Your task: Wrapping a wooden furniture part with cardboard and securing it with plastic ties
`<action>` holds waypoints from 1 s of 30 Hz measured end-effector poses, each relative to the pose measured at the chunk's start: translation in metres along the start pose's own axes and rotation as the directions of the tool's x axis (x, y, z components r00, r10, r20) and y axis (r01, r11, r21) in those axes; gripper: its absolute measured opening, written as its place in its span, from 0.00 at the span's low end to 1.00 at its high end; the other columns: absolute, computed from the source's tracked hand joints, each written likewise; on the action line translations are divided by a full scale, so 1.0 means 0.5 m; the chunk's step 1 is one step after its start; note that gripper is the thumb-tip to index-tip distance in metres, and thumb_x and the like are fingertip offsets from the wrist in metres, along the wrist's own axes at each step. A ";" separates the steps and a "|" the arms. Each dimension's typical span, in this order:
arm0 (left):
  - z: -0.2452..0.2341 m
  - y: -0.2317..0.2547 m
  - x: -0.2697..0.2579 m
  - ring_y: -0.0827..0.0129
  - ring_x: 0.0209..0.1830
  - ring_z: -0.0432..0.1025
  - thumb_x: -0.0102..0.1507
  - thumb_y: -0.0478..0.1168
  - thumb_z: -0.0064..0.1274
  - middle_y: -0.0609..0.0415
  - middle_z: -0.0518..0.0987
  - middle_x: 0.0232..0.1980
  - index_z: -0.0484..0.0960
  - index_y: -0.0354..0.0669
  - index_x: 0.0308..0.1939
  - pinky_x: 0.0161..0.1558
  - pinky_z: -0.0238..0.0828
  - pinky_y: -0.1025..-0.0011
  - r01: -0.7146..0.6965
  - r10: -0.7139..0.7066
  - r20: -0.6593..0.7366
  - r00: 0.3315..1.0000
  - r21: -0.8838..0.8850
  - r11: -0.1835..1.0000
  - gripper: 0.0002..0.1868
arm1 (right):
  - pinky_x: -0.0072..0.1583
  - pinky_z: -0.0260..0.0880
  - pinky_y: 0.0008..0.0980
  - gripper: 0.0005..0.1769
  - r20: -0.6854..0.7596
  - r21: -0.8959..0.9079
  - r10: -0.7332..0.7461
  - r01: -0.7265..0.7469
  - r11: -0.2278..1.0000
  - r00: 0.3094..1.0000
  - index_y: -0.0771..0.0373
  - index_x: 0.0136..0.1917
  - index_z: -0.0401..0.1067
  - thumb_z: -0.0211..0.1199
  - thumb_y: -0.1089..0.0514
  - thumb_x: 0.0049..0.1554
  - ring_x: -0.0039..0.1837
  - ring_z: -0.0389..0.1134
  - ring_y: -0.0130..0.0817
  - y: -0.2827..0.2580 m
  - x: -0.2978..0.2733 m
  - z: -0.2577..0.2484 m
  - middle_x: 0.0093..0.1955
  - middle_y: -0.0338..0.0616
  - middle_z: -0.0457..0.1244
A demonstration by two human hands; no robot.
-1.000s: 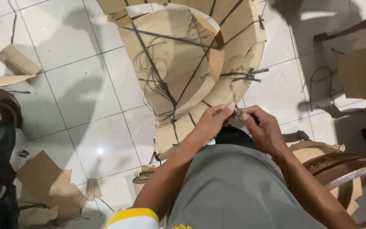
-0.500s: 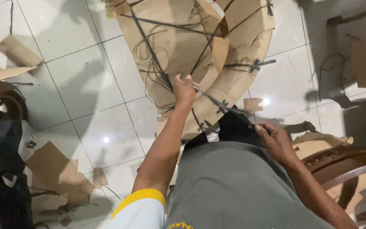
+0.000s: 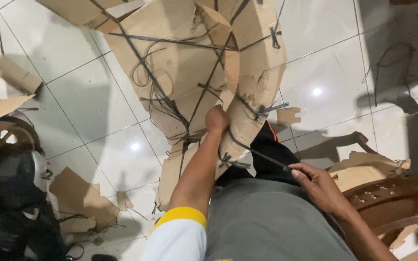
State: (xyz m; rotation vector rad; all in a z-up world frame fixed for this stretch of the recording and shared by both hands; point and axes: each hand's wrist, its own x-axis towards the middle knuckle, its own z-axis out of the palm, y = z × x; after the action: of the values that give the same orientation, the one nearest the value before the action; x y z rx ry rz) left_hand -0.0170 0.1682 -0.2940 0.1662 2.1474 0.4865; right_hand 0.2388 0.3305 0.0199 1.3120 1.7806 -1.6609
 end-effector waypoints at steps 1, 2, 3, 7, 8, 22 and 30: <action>0.000 0.013 0.001 0.46 0.65 0.73 0.68 0.44 0.38 0.40 0.79 0.63 0.77 0.40 0.68 0.64 0.71 0.52 0.004 -0.006 0.030 1.000 0.051 0.999 0.27 | 0.58 0.67 0.36 0.19 0.051 -0.042 0.082 -0.080 0.996 0.995 0.56 0.58 0.83 0.58 0.50 0.62 0.54 0.70 0.31 -0.010 0.008 -0.011 0.49 0.45 0.75; 0.000 0.027 0.001 0.45 0.66 0.71 0.65 0.42 0.37 0.42 0.76 0.67 0.77 0.42 0.68 0.64 0.70 0.53 0.007 -0.013 0.060 0.998 0.102 0.995 0.29 | 0.59 0.62 0.27 0.21 0.100 -0.088 0.164 -0.156 0.984 0.981 0.53 0.58 0.83 0.56 0.45 0.61 0.56 0.70 0.25 -0.020 0.014 -0.022 0.55 0.33 0.76; -0.011 0.041 -0.003 0.45 0.66 0.71 0.65 0.42 0.37 0.42 0.76 0.67 0.77 0.42 0.68 0.64 0.70 0.53 0.007 -0.015 0.067 0.998 0.116 0.993 0.29 | 0.59 0.62 0.27 0.21 0.101 -0.075 0.170 -0.163 0.984 0.980 0.53 0.58 0.83 0.56 0.45 0.61 0.56 0.70 0.25 -0.009 0.025 -0.028 0.55 0.33 0.76; 0.005 0.016 0.027 0.45 0.47 0.75 0.61 0.44 0.37 0.38 0.83 0.47 0.84 0.37 0.37 0.47 0.68 0.52 0.026 -0.033 0.096 0.995 0.071 0.997 0.20 | 0.56 0.62 0.28 0.22 0.175 0.006 0.199 -0.203 0.979 0.964 0.54 0.56 0.84 0.56 0.43 0.60 0.55 0.69 0.25 0.038 0.047 -0.039 0.52 0.34 0.74; 0.022 -0.005 0.048 0.46 0.35 0.75 0.62 0.43 0.35 0.37 0.83 0.36 0.81 0.34 0.25 0.37 0.64 0.51 0.004 -0.012 0.096 0.995 0.090 0.996 0.21 | 0.54 0.61 0.27 0.22 0.192 0.004 0.188 -0.192 0.981 0.963 0.53 0.55 0.84 0.56 0.42 0.60 0.52 0.67 0.24 0.047 0.049 -0.042 0.47 0.33 0.72; 0.006 0.080 0.005 0.44 0.58 0.74 0.72 0.56 0.24 0.36 0.80 0.57 0.79 0.39 0.55 0.55 0.67 0.51 -0.159 0.102 0.341 0.935 0.145 0.977 0.31 | 0.64 0.69 0.48 0.15 0.219 0.453 0.150 -0.237 0.860 0.964 0.60 0.56 0.82 0.56 0.56 0.64 0.56 0.73 0.39 0.111 0.078 -0.009 0.50 0.50 0.77; 0.025 0.120 -0.030 0.44 0.59 0.74 0.72 0.55 0.26 0.36 0.80 0.59 0.79 0.39 0.57 0.55 0.68 0.50 -0.130 0.049 0.404 0.914 0.175 0.976 0.30 | 0.53 0.71 0.43 0.12 0.256 0.426 0.122 -0.225 0.876 0.959 0.56 0.51 0.79 0.55 0.55 0.65 0.45 0.66 0.34 0.167 0.176 0.067 0.39 0.45 0.69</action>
State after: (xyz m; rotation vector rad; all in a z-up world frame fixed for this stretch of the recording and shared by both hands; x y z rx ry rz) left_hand -0.0017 0.2220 -0.2651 0.4405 1.7871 0.2596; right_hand 0.2523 0.3214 -0.1050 1.3541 1.1461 -2.0993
